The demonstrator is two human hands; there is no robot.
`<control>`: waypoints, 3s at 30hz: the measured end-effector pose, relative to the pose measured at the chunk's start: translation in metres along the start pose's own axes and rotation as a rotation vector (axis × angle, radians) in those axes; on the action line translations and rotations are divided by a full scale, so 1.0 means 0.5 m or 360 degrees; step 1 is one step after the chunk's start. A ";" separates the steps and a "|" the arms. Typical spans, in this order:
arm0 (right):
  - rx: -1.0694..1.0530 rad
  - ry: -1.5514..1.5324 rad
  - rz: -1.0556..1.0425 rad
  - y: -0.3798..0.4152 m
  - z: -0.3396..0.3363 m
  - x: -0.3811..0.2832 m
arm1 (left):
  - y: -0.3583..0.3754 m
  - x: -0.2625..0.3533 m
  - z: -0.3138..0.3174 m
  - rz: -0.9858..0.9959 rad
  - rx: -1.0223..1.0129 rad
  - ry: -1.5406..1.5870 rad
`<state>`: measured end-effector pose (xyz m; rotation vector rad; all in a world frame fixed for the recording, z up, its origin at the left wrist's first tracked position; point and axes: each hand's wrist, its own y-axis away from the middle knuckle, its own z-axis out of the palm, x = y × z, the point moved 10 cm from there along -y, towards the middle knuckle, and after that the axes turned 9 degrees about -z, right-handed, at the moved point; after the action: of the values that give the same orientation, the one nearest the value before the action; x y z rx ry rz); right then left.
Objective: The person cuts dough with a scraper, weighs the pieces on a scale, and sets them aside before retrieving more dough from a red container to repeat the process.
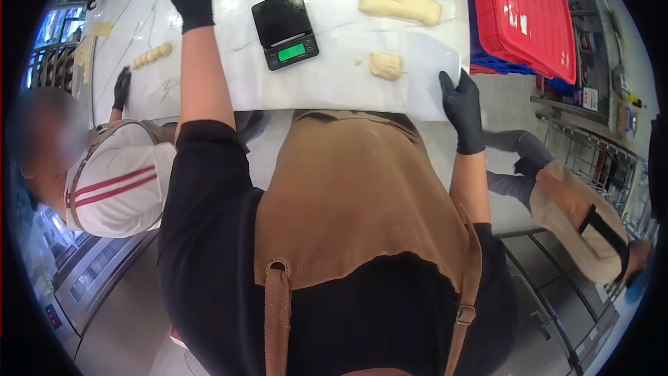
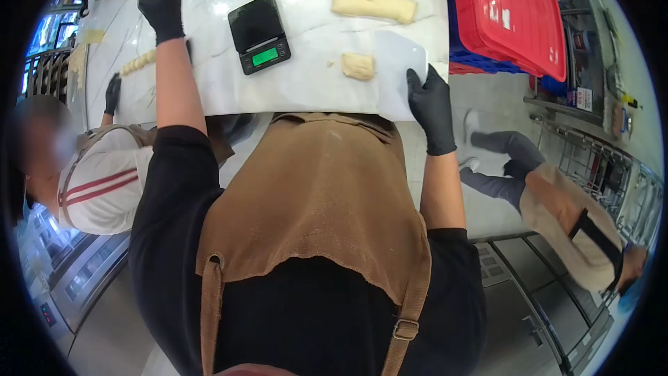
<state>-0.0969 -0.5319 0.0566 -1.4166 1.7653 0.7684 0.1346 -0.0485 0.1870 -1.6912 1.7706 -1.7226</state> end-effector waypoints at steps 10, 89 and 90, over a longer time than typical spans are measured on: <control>0.0045 0.0021 0.0118 0.010 -0.003 0.058 | 0.650 0.184 0.224 0.0021 -0.1832 0.0092; -0.0177 0.0311 -0.0141 -0.050 -0.073 0.011 | 0.652 0.273 0.232 0.0175 -0.1246 -0.0074; -0.0193 0.0337 -0.0144 -0.049 -0.062 0.003 | 0.599 0.231 0.213 0.0192 -0.1085 -0.0251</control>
<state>-0.0784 -0.5632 0.0722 -1.7006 1.8233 0.7093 -0.0018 -0.2860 -0.0111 -1.8124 2.4883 -0.9454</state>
